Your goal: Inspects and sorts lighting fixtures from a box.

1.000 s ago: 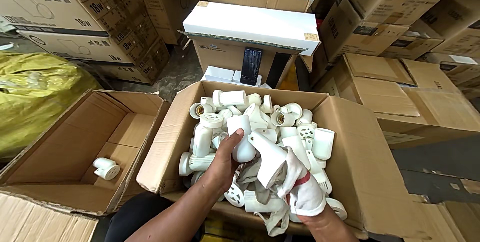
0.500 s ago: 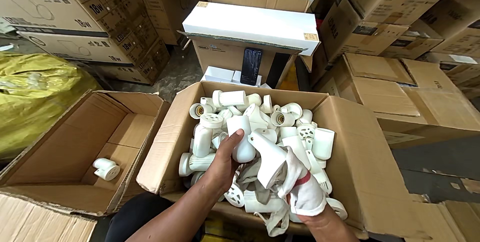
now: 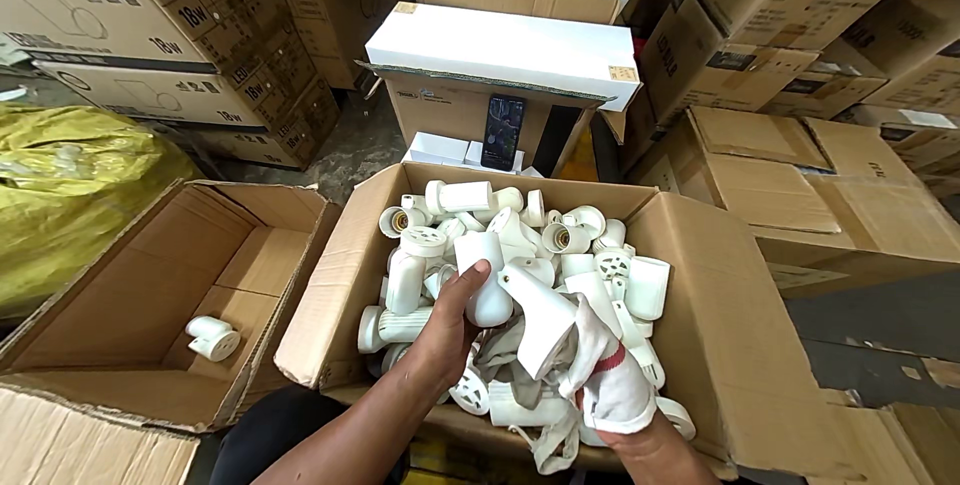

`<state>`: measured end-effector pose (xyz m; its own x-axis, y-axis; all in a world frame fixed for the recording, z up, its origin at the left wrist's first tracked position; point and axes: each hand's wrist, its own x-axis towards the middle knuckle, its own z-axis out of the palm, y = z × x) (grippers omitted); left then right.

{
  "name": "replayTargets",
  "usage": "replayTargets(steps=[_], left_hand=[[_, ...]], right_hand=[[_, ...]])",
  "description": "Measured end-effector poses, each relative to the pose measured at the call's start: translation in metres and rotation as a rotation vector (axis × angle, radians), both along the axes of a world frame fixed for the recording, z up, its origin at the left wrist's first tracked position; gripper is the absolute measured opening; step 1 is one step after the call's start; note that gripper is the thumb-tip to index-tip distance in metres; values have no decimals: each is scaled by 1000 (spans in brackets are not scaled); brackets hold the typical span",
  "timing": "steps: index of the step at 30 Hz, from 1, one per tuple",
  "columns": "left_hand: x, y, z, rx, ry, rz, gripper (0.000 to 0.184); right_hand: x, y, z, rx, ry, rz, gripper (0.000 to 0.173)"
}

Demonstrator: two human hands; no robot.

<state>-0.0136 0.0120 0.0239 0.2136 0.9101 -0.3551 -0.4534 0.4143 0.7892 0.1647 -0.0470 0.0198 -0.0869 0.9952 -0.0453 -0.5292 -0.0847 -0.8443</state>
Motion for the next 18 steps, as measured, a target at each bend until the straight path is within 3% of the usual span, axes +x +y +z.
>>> replayTargets(steps=[18], left_hand=[[0,-2,1,11,-11,-11,47]], right_hand=[[1,-1,5,29,140,37,14]])
